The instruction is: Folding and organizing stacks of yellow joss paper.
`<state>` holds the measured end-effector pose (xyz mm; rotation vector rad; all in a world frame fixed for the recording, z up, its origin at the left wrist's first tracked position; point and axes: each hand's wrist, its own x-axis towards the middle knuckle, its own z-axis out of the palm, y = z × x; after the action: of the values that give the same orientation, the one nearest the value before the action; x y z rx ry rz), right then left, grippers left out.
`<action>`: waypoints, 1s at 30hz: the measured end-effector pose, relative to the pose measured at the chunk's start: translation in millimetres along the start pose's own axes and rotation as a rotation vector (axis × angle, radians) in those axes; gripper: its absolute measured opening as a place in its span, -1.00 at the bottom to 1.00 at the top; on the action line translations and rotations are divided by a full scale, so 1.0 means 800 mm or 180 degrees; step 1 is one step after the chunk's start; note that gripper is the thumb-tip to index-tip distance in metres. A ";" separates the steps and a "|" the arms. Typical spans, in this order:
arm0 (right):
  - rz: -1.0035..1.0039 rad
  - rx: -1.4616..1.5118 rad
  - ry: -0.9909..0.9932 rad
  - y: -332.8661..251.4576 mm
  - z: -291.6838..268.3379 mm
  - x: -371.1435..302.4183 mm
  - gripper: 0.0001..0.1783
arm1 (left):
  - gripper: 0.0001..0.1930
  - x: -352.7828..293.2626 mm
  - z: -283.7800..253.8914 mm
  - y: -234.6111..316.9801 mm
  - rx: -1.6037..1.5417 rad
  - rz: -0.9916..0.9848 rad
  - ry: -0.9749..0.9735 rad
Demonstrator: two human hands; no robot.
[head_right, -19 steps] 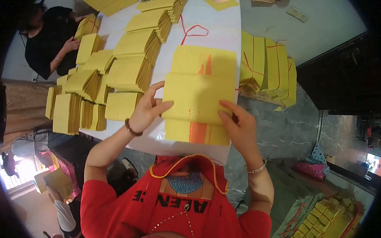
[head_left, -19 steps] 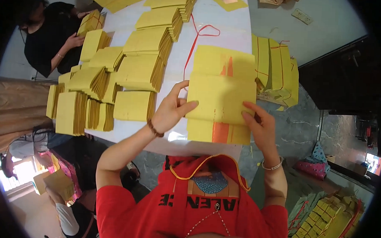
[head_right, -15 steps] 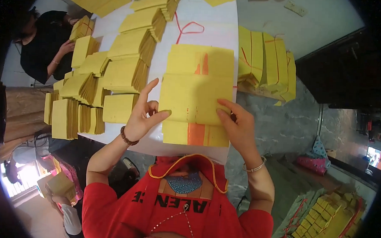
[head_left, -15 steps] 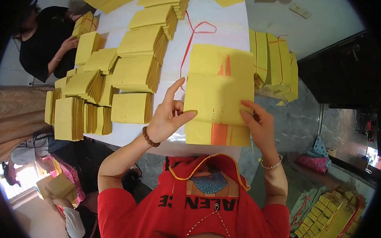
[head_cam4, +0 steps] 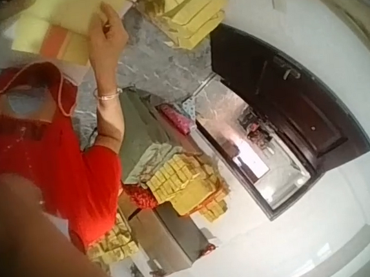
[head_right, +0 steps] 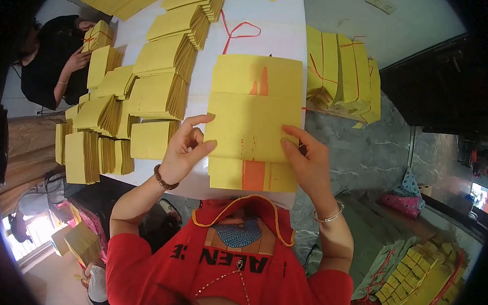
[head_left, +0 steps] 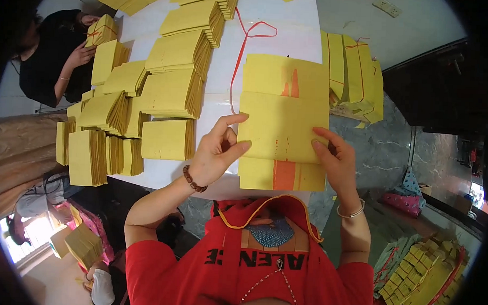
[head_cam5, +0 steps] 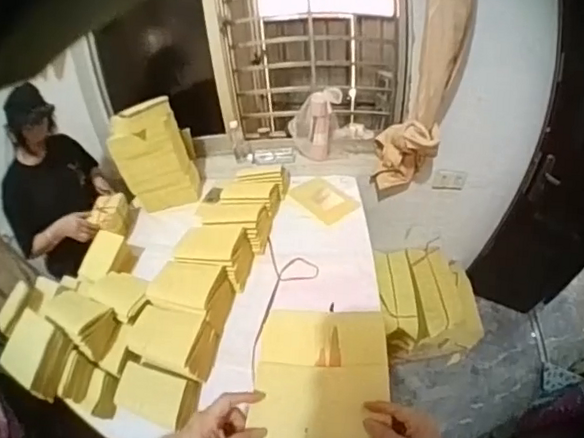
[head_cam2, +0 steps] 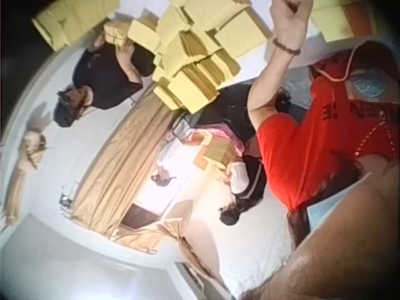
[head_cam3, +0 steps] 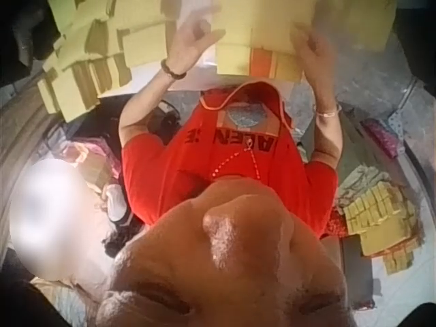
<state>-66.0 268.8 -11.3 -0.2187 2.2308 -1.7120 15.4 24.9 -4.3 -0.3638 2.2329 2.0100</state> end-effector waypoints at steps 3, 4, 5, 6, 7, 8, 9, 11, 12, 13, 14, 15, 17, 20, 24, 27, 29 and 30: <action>0.0192 -0.0308 -0.0067 -0.008 -0.003 -0.001 -0.71 | -0.64 0.001 -0.009 0.021 0.1871 0.1203 0.0541; 0.0119 -0.0231 -0.0034 -0.004 -0.001 -0.002 -0.72 | -0.64 0.005 -0.008 0.031 0.1857 0.1238 0.0518; 0.0044 -0.0156 0.0000 0.000 0.000 -0.003 -0.72 | -0.62 0.009 -0.007 0.042 0.2495 0.2088 0.0557; 0.0002 -0.0152 0.0006 -0.001 0.000 -0.003 -0.72 | -0.61 0.012 -0.007 0.050 0.3155 0.2940 0.0637; 0.0044 -0.0295 -0.0039 -0.003 -0.001 -0.004 -0.72 | -0.55 0.015 -0.002 0.050 0.3021 0.2848 -0.0036; 0.0090 -0.0440 -0.0085 -0.004 -0.001 -0.003 -0.72 | -0.50 0.023 0.011 0.048 0.3101 0.2994 -0.0277; 0.0076 -0.0434 -0.0087 -0.004 -0.001 -0.001 -0.72 | -0.45 0.028 0.026 0.047 0.3175 0.3118 -0.0534; -0.0053 -0.0287 0.0010 -0.002 0.002 -0.004 -0.72 | -0.37 0.034 0.048 0.050 0.3164 0.3038 -0.0871; -0.0048 -0.0280 0.0026 0.001 0.001 -0.003 -0.72 | -0.29 0.037 0.054 0.053 0.3169 0.2962 -0.1191; -0.0116 -0.0224 0.0041 0.007 0.000 -0.003 -0.72 | -0.29 0.040 0.057 0.049 0.3166 0.2966 -0.1211; -0.0180 -0.0169 0.0055 0.010 -0.001 -0.004 -0.71 | -0.22 0.042 0.060 0.040 0.3341 0.2802 -0.1314; -0.0164 -0.0168 0.0069 0.011 -0.001 -0.003 -0.71 | -0.15 0.046 0.061 0.034 0.3509 0.2636 -0.1414; -0.0051 -0.0139 0.0009 0.012 0.000 -0.001 -0.71 | -0.14 0.048 0.060 0.029 0.3517 0.2553 -0.1464; -0.0116 -0.0008 0.0029 0.019 0.000 0.001 -0.72 | -0.13 0.054 0.060 0.025 0.3475 0.2514 -0.1528; -0.0014 -0.0821 0.0050 -0.011 -0.003 -0.005 -0.71 | -0.13 0.057 0.060 0.022 0.3374 0.2489 -0.1592; -0.1819 -0.2602 0.1000 -0.026 -0.001 -0.002 -0.65 | -0.14 0.058 0.056 0.023 0.3561 0.2429 -0.1587; -0.2456 -0.2876 0.0177 -0.042 0.009 -0.001 -0.58 | -0.17 0.059 0.061 0.014 0.3538 0.2472 -0.1635; -0.2474 -0.2870 0.0198 -0.045 0.018 0.002 -0.58 | -0.20 0.061 0.060 0.013 0.3542 0.2521 -0.1667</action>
<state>-65.5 245.5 20.1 -1.3833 3.0375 -0.7794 -37.7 68.6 -12.0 1.1179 2.8024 0.5170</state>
